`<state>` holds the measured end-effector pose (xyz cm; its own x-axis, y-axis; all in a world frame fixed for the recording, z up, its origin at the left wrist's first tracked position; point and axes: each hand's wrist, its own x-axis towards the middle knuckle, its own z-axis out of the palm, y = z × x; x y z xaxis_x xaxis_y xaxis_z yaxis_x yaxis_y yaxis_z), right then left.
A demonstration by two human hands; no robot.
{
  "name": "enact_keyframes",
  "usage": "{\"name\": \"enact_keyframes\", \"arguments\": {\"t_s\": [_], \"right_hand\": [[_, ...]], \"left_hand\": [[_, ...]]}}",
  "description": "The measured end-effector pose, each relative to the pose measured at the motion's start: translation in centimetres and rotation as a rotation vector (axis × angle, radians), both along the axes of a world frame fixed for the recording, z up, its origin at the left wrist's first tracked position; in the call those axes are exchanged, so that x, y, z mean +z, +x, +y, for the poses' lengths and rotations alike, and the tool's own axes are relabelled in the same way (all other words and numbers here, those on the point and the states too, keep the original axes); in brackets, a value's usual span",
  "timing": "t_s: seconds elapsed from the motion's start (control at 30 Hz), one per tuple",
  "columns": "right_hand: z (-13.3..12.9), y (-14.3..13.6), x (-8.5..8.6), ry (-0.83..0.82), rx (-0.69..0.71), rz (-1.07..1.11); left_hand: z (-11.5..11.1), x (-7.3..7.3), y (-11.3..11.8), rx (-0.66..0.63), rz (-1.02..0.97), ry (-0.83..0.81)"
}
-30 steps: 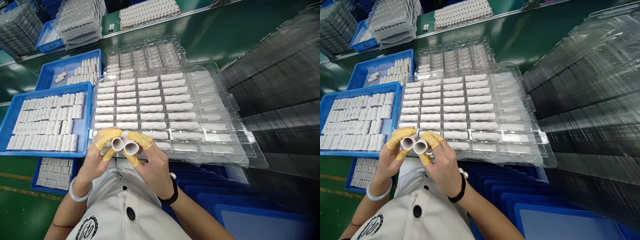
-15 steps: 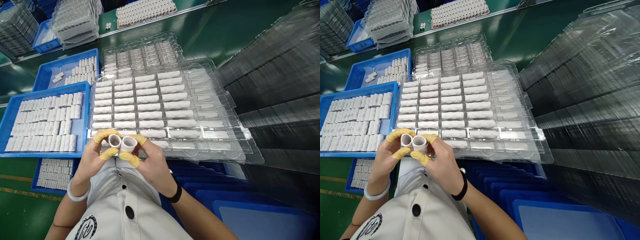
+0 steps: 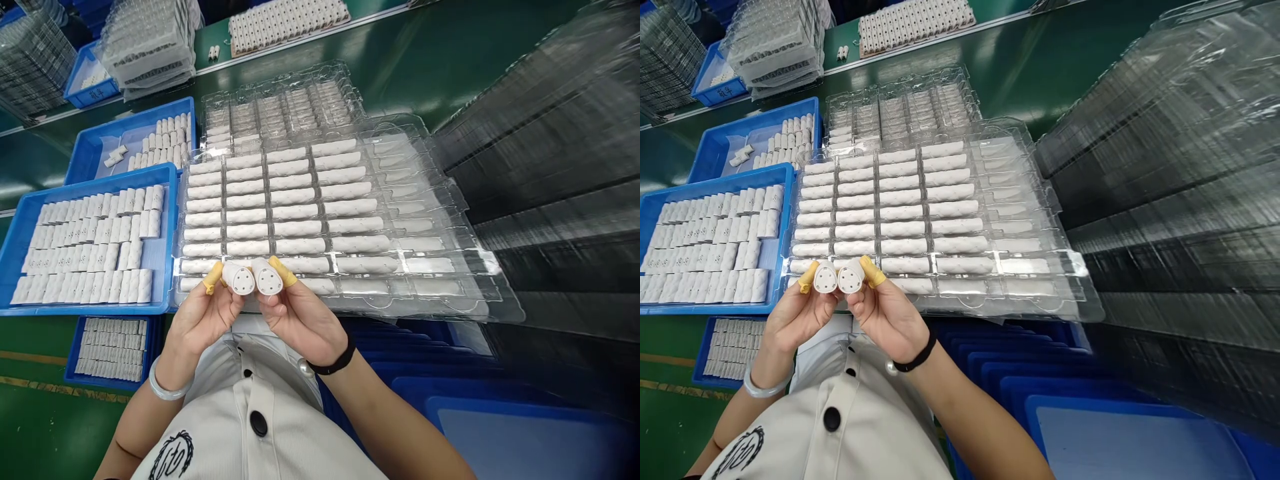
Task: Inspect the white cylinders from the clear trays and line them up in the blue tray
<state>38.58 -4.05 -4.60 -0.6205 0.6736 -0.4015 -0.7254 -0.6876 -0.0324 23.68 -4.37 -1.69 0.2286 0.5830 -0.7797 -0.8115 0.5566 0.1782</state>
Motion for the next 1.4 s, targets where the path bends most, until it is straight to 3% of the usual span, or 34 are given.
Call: {"name": "enact_keyframes", "arguments": {"t_s": [0.7,1.4], "right_hand": [[0.24,-0.01,0.02,-0.070,-0.015,0.020],[0.00,-0.16,-0.04,0.028,-0.028,-0.039]], "left_hand": [[0.09,0.38,0.57,0.023,-0.012,-0.032],[-0.17,-0.04,0.37,0.017,0.028,0.060]]}}
